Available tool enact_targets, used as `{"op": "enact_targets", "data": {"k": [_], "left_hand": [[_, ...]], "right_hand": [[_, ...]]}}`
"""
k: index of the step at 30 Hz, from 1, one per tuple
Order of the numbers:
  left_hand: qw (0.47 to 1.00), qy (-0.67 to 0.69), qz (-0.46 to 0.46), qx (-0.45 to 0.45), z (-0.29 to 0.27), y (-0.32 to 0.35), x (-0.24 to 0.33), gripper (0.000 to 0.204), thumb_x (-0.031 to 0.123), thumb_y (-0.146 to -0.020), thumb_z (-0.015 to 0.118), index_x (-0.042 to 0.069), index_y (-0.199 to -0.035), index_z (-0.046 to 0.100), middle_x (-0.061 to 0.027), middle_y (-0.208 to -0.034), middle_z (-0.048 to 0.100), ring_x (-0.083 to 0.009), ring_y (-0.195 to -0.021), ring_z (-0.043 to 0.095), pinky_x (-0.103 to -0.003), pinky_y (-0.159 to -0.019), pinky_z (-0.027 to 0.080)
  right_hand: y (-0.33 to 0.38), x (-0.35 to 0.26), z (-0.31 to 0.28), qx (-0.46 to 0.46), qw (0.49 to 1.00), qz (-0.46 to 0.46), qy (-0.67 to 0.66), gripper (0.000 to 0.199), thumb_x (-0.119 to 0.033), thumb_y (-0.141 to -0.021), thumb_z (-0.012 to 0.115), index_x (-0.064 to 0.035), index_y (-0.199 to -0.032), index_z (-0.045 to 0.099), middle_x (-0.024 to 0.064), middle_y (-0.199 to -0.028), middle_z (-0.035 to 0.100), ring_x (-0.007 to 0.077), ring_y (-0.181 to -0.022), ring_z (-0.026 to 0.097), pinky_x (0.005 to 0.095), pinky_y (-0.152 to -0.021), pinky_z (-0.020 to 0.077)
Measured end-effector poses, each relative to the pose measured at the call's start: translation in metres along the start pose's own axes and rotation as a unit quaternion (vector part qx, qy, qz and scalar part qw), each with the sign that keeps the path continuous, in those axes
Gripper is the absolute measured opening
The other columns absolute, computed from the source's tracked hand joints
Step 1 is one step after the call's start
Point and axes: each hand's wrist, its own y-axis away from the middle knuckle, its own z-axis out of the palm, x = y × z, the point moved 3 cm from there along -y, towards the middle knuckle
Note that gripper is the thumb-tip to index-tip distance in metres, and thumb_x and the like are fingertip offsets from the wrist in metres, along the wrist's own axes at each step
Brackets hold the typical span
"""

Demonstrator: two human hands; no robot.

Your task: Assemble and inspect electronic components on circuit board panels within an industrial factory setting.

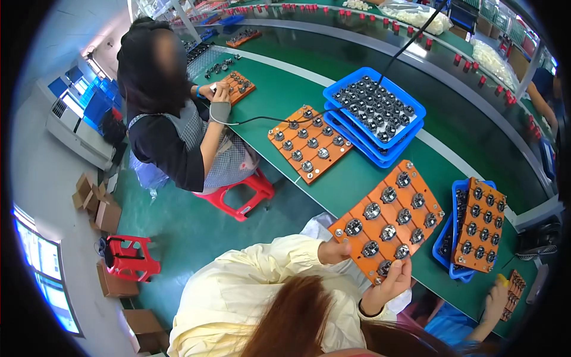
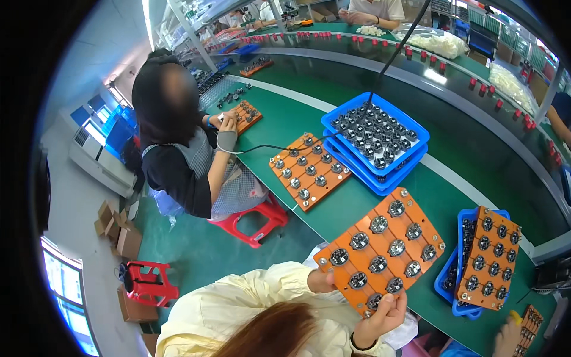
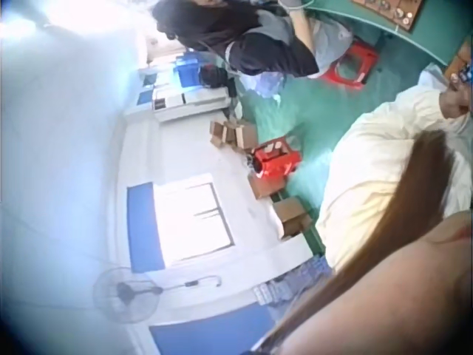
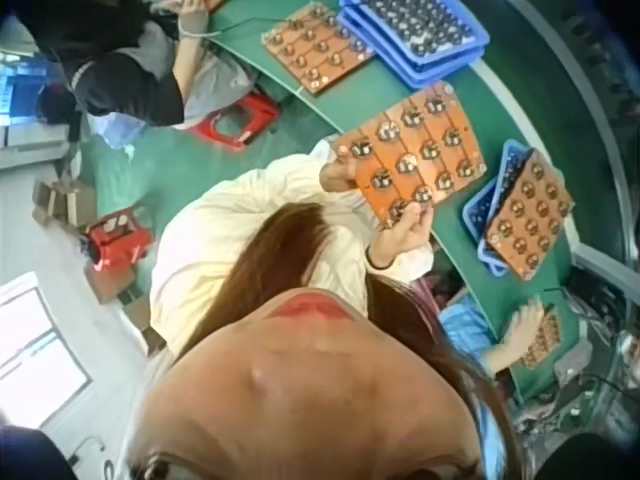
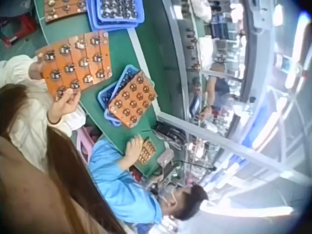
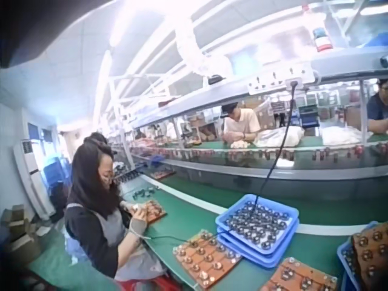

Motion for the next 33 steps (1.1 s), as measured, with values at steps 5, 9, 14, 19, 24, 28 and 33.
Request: {"op": "enact_targets", "data": {"k": [5, 9, 14, 19, 24, 28, 33], "left_hand": [[0.98, 0.184, -0.036, 0.065, -0.007, 0.019, -0.013, 0.063, 0.016, -0.071, 0.065, 0.003, -0.125, 0.037, -0.0152, -0.123, 0.046, -0.0301, -0.11, 0.048, -0.045, -0.089, 0.043], [0.945, 0.276, -0.098, 0.148, 0.006, 0.011, 0.022, 0.057, 0.023, -0.069, 0.067, 0.001, -0.117, 0.045, -0.014, -0.114, 0.053, -0.0276, -0.102, 0.054, -0.043, -0.087, 0.045], [0.941, 0.269, -0.139, 0.15, -0.024, 0.02, 0.008, 0.071, 0.038, -0.073, 0.063, 0.003, -0.127, 0.032, -0.0133, -0.124, 0.043, -0.0291, -0.11, 0.046, -0.046, -0.088, 0.041], [0.926, 0.304, -0.183, 0.128, -0.024, 0.0, 0.014, 0.086, 0.05, -0.068, 0.06, 0.005, -0.131, 0.023, -0.0121, -0.131, 0.031, -0.0302, -0.117, 0.035, -0.049, -0.093, 0.033], [0.934, 0.298, -0.156, 0.12, -0.015, -0.005, 0.022, 0.101, 0.062, -0.063, 0.058, 0.006, -0.135, 0.013, -0.0109, -0.138, 0.02, -0.0312, -0.124, 0.024, -0.052, -0.098, 0.025], [0.938, 0.3, -0.126, 0.117, -0.013, -0.007, 0.032, 0.114, 0.072, -0.059, 0.055, 0.007, -0.138, 0.005, -0.0099, -0.144, 0.011, -0.032, -0.13, 0.015, -0.054, -0.101, 0.019], [0.931, 0.348, -0.051, 0.099, -0.017, -0.026, 0.04, 0.128, 0.085, -0.051, 0.044, 0.002, -0.138, 0.003, -0.0122, -0.144, 0.008, -0.0279, -0.131, 0.014, -0.047, -0.104, 0.02]], "right_hand": [[-0.019, -0.015, 0.004, -0.083, 0.995, -0.02, -0.058, 0.051, -0.021, -0.085, 0.048, 0.0096, -0.122, 0.032, 0.0153, -0.107, 0.052, 0.0188, -0.093, 0.053, 0.029, -0.079, 0.0418], [-0.04, -0.013, -0.013, -0.126, 0.988, -0.016, -0.087, 0.048, -0.025, -0.09, 0.039, 0.0056, -0.127, 0.032, 0.0141, -0.122, 0.045, 0.0223, -0.111, 0.046, 0.0332, -0.09, 0.0388], [-0.061, 0.007, -0.01, -0.103, 0.982, 0.05, -0.151, 0.041, -0.022, -0.092, 0.036, 0.003, -0.124, 0.037, 0.0112, -0.119, 0.048, 0.0197, -0.108, 0.048, 0.0329, -0.092, 0.0355], [-0.084, 0.011, -0.004, -0.066, 0.98, 0.084, -0.166, 0.039, -0.026, -0.094, 0.033, 0.0014, -0.122, 0.04, 0.0103, -0.117, 0.051, 0.0179, -0.103, 0.051, 0.03, -0.086, 0.0409], [-0.095, 0.009, -0.016, -0.026, 0.985, 0.113, -0.125, 0.035, -0.028, -0.094, 0.034, 0.0002, -0.107, 0.049, 0.0078, -0.104, 0.057, 0.0145, -0.09, 0.056, 0.0264, -0.077, 0.0455], [-0.095, 0.011, -0.018, -0.032, 0.99, 0.085, -0.112, 0.036, -0.028, -0.094, 0.035, 0.0015, -0.11, 0.047, 0.0093, -0.106, 0.056, 0.0152, -0.092, 0.056, 0.0272, -0.078, 0.0453], [-0.086, 0.017, -0.018, -0.065, 0.992, 0.015, -0.104, 0.041, -0.028, -0.093, 0.036, 0.0046, -0.116, 0.042, 0.012, -0.11, 0.053, 0.018, -0.095, 0.055, 0.0292, -0.081, 0.0441]]}}
